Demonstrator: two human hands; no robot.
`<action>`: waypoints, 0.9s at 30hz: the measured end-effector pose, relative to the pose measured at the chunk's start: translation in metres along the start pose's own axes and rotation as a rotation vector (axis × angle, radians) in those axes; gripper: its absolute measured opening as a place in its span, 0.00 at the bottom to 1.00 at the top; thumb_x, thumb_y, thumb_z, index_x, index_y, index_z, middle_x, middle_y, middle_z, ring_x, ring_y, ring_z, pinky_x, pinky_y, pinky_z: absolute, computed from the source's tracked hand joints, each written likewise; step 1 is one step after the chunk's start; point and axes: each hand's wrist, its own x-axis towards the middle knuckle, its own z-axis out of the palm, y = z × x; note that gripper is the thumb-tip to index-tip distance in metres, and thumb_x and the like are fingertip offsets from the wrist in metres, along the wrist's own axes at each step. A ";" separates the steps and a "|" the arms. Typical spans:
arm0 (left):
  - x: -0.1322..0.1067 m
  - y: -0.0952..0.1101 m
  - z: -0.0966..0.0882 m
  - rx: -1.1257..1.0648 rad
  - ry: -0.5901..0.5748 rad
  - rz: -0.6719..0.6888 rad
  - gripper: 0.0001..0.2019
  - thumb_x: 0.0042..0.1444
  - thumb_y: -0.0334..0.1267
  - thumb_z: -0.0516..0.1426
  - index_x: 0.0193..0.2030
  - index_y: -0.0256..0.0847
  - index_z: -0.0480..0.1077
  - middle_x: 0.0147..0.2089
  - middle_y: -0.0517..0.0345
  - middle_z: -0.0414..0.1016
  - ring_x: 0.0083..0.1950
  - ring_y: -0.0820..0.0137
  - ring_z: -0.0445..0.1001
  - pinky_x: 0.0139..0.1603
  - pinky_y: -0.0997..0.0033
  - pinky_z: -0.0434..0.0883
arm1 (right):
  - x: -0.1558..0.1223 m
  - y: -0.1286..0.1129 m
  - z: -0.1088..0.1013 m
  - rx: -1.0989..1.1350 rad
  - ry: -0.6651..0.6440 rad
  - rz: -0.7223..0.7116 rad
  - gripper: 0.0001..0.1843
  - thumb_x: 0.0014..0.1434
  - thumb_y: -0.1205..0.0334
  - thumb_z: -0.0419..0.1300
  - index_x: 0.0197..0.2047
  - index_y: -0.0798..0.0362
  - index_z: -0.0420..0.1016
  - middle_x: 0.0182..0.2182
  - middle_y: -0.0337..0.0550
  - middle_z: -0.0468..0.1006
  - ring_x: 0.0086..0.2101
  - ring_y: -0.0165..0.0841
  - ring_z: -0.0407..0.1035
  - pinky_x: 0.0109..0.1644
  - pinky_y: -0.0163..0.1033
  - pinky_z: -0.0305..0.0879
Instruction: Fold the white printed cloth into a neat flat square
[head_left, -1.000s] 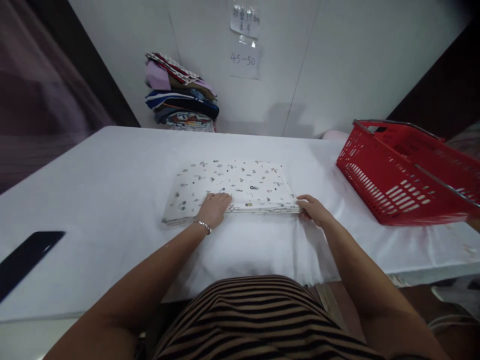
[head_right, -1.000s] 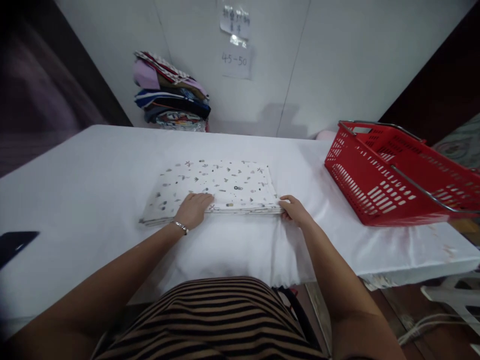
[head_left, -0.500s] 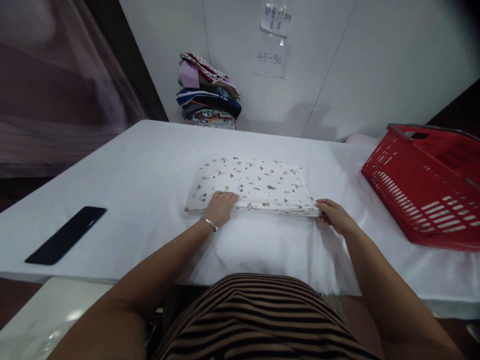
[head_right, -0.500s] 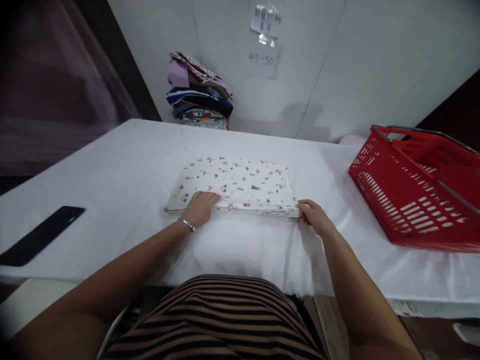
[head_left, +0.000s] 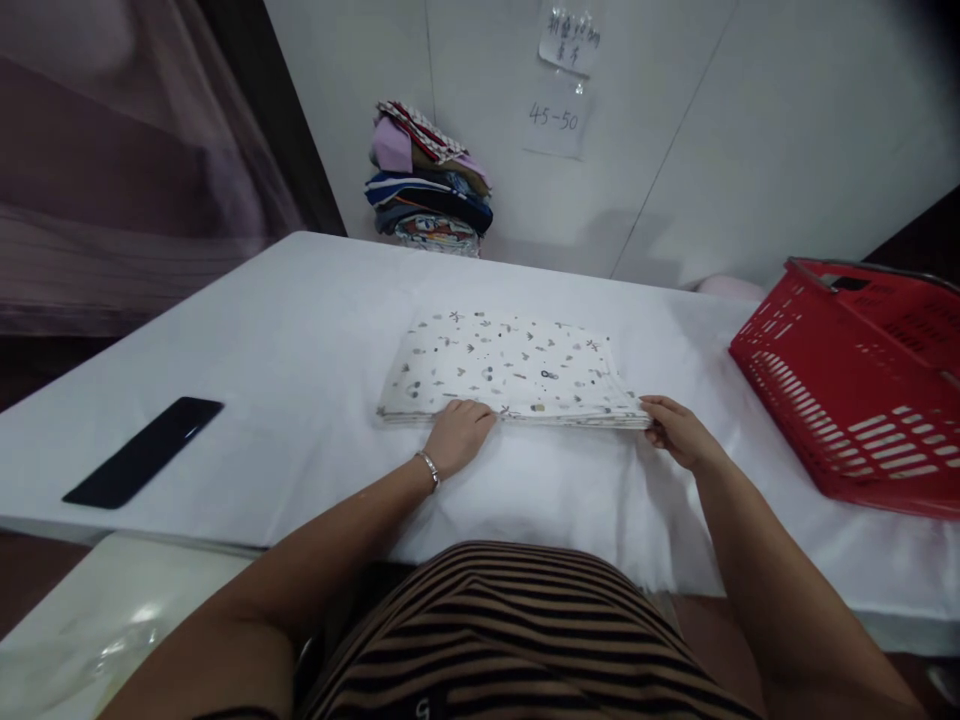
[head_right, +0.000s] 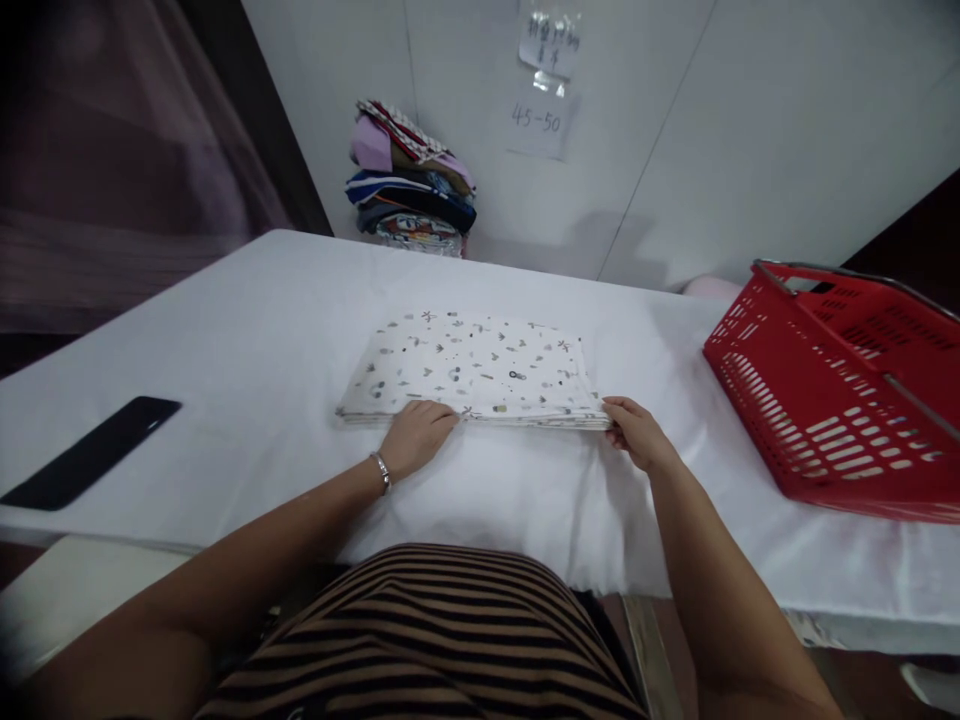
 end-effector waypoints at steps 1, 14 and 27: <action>0.003 -0.001 0.001 0.001 -0.002 -0.011 0.13 0.61 0.33 0.47 0.44 0.43 0.70 0.45 0.54 0.73 0.46 0.66 0.67 0.47 0.62 0.59 | 0.000 -0.001 0.000 0.002 0.000 0.002 0.15 0.49 0.57 0.62 0.39 0.53 0.67 0.18 0.34 0.67 0.14 0.23 0.58 0.14 0.27 0.50; 0.010 -0.009 0.002 0.062 0.001 0.017 0.14 0.60 0.29 0.44 0.45 0.41 0.69 0.44 0.50 0.72 0.45 0.63 0.66 0.46 0.60 0.59 | 0.001 -0.008 0.001 0.052 -0.014 -0.010 0.12 0.51 0.58 0.61 0.38 0.53 0.68 0.18 0.35 0.68 0.14 0.22 0.58 0.14 0.26 0.51; -0.003 0.002 -0.005 0.158 0.008 0.185 0.13 0.60 0.27 0.45 0.41 0.37 0.69 0.38 0.51 0.71 0.40 0.66 0.66 0.41 0.63 0.59 | -0.003 0.007 -0.001 -0.011 0.058 0.033 0.12 0.49 0.59 0.61 0.37 0.52 0.67 0.16 0.33 0.68 0.13 0.22 0.57 0.14 0.26 0.49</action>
